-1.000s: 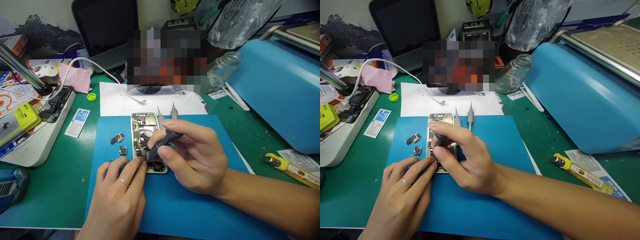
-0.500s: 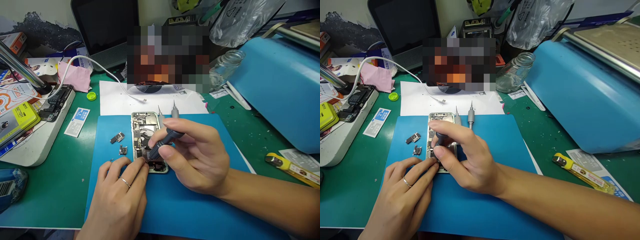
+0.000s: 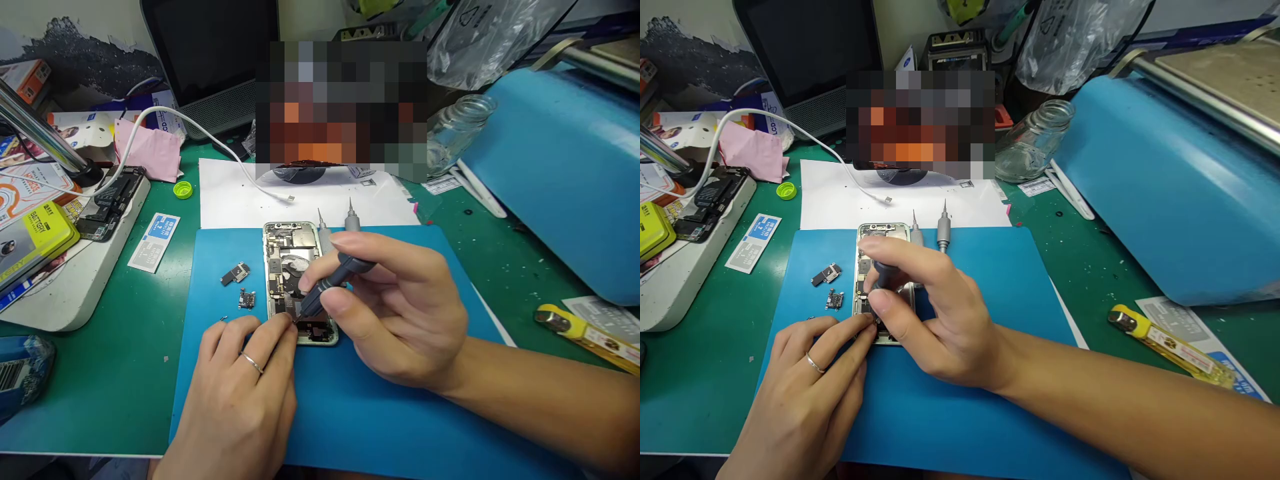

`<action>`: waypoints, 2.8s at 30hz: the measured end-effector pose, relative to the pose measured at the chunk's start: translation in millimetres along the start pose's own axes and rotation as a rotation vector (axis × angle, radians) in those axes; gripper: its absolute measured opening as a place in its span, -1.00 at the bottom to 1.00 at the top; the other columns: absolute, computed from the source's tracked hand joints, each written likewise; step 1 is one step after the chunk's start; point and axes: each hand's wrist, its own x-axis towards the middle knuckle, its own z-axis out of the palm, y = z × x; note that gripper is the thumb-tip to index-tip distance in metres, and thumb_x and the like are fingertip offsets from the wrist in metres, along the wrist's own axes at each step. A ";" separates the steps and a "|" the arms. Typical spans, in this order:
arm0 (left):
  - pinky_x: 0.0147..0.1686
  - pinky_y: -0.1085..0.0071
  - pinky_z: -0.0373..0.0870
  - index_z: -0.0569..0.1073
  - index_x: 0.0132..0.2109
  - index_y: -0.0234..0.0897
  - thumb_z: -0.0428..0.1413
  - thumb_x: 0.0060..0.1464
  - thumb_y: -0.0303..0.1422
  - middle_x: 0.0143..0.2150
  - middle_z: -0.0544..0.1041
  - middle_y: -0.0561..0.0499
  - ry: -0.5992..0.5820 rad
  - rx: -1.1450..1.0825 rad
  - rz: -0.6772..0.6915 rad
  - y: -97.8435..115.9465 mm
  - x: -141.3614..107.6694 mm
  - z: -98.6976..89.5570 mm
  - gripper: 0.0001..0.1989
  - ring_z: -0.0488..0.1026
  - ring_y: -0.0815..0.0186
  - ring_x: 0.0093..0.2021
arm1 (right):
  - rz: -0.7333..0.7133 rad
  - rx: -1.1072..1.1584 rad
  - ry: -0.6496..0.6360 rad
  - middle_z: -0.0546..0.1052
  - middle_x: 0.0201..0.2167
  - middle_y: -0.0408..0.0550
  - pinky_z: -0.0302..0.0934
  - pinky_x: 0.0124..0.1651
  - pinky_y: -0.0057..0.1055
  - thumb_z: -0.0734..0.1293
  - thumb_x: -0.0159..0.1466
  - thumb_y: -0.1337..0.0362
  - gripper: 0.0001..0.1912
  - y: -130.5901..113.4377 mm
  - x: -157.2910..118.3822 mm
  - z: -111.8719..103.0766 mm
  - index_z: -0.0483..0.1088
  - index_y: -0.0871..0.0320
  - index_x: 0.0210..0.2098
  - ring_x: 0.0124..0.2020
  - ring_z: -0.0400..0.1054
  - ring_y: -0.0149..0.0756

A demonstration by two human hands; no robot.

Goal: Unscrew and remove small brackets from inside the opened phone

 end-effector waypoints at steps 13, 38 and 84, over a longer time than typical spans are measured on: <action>0.07 0.22 0.27 0.55 0.17 -0.24 0.03 0.39 -0.56 0.25 0.54 -0.05 -0.053 -0.087 -0.046 0.2 -3.0 -7.0 -0.66 0.41 0.19 0.10 | 0.062 -0.013 0.077 0.52 0.20 -0.10 0.61 -0.23 -0.34 0.35 0.38 0.50 -0.37 -3.6 -1.3 4.0 0.36 -0.20 0.32 -0.20 0.59 -0.33; -0.44 0.23 0.04 0.56 -0.01 -0.31 0.07 0.36 -0.51 -0.48 0.36 0.16 -0.025 -0.193 -0.089 6.0 -9.2 -1.4 -0.81 0.23 0.38 -0.49 | 0.007 -0.012 -0.008 0.65 0.10 -0.07 0.64 -0.08 -0.41 0.39 0.29 0.62 -0.29 0.1 -5.5 -0.9 0.38 0.00 0.35 -0.15 0.63 -0.35; 0.07 0.17 0.31 0.53 0.21 -0.27 0.07 0.37 -0.51 0.29 0.52 -0.07 -0.052 -0.137 -0.146 3.5 -6.2 -5.7 -0.66 0.33 0.14 0.11 | -0.168 -0.050 -0.050 0.64 -0.04 -0.19 0.61 -0.19 -0.54 0.38 0.19 0.70 -0.23 -0.1 9.0 -5.6 0.45 -0.07 0.27 -0.20 0.59 -0.41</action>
